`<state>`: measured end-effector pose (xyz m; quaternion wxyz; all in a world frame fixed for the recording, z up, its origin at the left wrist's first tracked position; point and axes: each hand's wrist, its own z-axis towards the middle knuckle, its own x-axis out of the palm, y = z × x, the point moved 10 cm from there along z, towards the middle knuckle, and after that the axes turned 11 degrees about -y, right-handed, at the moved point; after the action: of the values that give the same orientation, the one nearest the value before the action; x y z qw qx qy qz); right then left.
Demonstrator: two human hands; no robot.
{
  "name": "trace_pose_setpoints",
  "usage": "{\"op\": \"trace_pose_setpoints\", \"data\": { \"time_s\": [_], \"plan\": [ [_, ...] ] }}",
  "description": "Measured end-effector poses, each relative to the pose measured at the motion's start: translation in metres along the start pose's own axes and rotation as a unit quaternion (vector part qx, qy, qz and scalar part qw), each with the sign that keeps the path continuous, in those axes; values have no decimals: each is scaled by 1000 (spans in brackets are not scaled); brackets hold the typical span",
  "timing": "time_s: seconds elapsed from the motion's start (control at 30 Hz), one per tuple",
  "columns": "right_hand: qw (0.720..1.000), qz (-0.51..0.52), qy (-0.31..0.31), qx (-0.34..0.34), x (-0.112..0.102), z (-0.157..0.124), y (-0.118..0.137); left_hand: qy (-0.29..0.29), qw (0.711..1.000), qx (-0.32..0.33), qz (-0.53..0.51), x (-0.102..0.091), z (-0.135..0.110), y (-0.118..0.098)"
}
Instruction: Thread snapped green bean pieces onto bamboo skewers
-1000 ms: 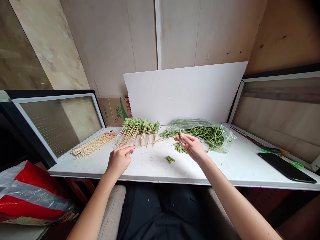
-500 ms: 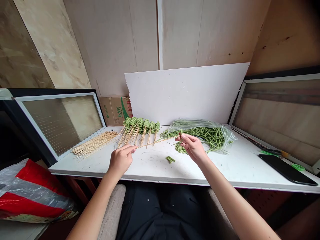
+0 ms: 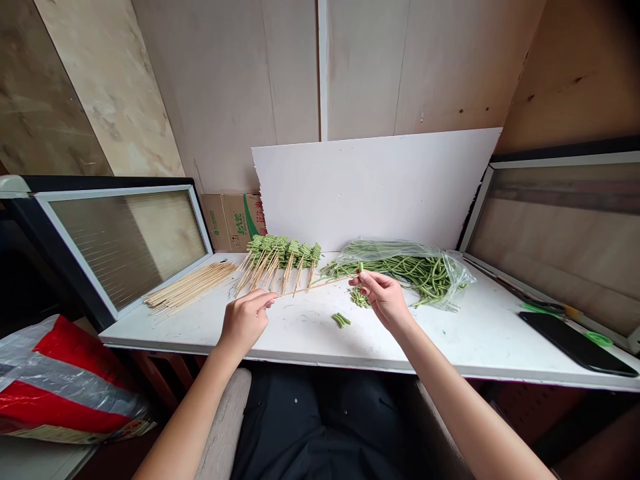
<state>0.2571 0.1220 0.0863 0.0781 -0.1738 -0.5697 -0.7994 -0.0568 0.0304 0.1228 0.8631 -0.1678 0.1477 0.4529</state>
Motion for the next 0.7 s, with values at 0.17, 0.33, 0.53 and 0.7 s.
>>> {"op": "trace_pose_setpoints", "data": {
  "time_s": [0.17,0.33,0.53,0.7],
  "plan": [
    [999,-28,19,-22,10,-7,-2,-1,1000,1,-27,6,-2,-8],
    [996,-54,58,-34,24,-18,-7,3,998,-23,-59,14,-7,-13],
    [994,-72,68,-34,31,-23,-8,21,996,-65,-62,23,-12,-10],
    [996,-49,72,-8,36,-25,-12,35,991,-98,-82,30,-13,-8]
  ]
}}
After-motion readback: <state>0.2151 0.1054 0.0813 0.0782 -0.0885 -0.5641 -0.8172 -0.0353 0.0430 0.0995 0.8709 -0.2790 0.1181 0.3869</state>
